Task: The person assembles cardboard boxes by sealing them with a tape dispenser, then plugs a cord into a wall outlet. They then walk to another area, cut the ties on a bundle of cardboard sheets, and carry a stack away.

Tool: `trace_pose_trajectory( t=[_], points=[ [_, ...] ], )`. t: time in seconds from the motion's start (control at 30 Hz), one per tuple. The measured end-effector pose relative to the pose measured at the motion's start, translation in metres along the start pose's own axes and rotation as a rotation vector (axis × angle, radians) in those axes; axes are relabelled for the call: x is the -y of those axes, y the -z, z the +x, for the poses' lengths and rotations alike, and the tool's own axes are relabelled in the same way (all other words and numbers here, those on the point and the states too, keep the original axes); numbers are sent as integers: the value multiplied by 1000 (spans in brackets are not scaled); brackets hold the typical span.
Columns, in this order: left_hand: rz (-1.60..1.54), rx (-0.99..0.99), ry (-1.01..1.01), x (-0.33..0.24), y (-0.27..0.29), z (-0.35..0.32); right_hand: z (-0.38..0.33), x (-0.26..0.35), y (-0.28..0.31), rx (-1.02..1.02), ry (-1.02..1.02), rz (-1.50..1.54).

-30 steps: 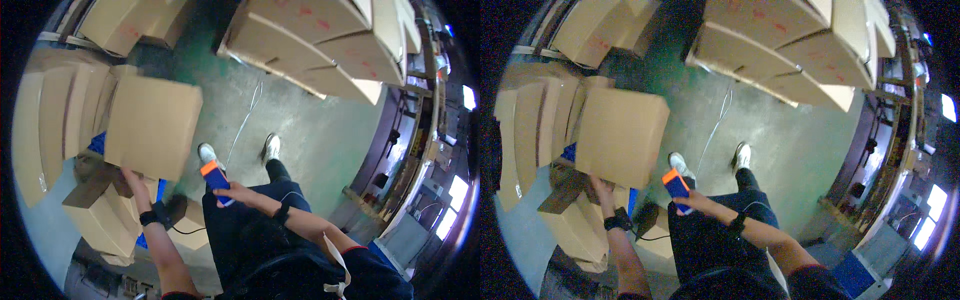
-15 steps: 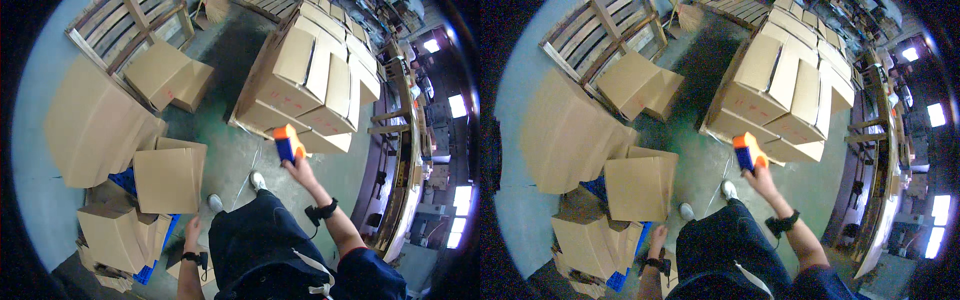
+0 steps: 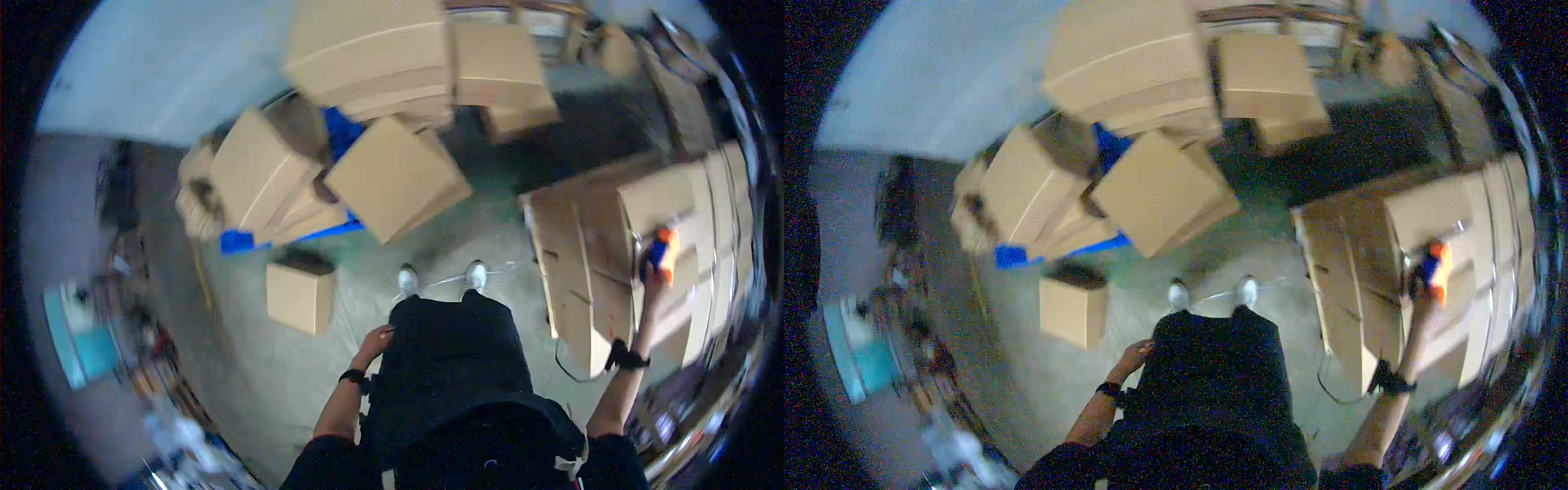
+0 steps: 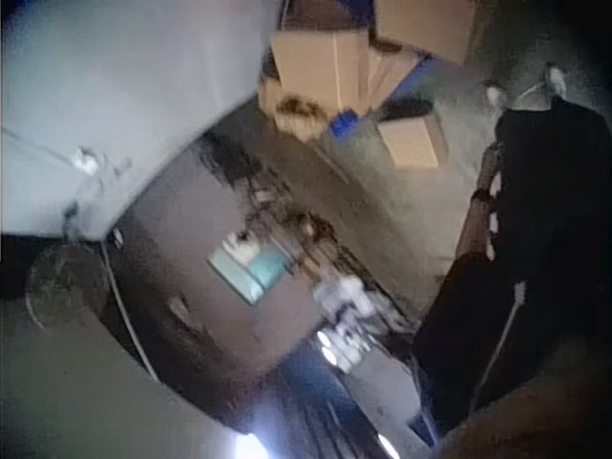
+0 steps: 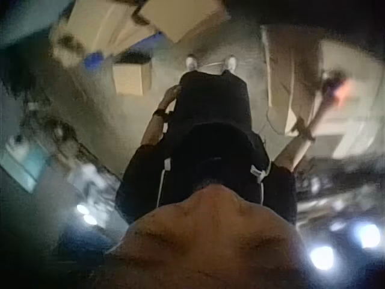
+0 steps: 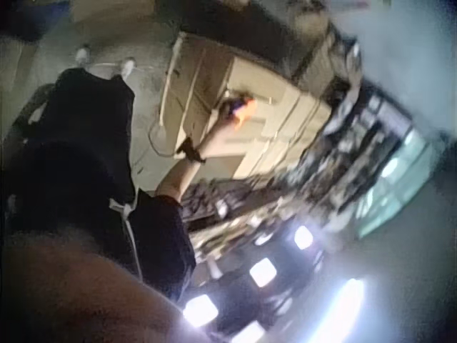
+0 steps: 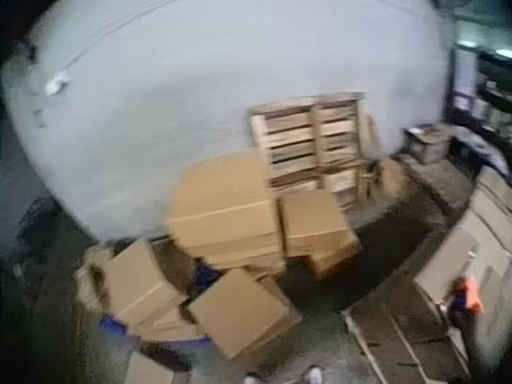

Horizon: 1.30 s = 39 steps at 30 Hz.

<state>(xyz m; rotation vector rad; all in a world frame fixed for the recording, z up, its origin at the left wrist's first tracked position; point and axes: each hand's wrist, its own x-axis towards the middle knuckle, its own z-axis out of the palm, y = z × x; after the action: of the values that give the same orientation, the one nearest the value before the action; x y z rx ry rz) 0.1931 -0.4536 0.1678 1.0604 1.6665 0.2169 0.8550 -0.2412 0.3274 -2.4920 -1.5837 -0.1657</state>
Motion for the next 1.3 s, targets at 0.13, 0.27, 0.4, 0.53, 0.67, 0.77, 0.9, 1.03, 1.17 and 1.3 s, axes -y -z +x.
trace_pose_trajectory(
  t=[0.13, 0.27, 0.4, 0.53, 0.67, 0.77, 0.9, 1.03, 1.17, 1.3],
  points=[
    [-27, -80, 144, -11, -26, -40, 28, -18, -8, 47, -153, 210],
    [-93, -350, 262, 16, -50, -85, 44, 87, -40, 266, 284, 335],
    [-211, -403, 310, 66, -88, -133, 16, 198, -129, 1381, 281, 1081],
    [-479, -621, 316, 139, -142, -195, -162, 386, -7, 852, 1229, 414],
    [-689, -890, 372, 225, -218, -262, -278, 446, 17, 1056, 1382, 386],
    [-867, -890, 611, 261, -260, -303, -326, 462, -4, 1117, 1553, 270],
    [-1095, -789, 833, 318, -312, -334, -372, 506, 29, 1091, 1619, -30],
    [-928, -733, 794, 356, -319, -324, -397, 554, 26, 1158, 1698, 95],
    [-1063, -939, 735, 343, -227, -277, -404, 606, -25, 1117, 1842, 40],
    [-1103, -981, 568, 321, -119, -244, -442, 689, -13, 1165, 1864, 42]
  ],
)
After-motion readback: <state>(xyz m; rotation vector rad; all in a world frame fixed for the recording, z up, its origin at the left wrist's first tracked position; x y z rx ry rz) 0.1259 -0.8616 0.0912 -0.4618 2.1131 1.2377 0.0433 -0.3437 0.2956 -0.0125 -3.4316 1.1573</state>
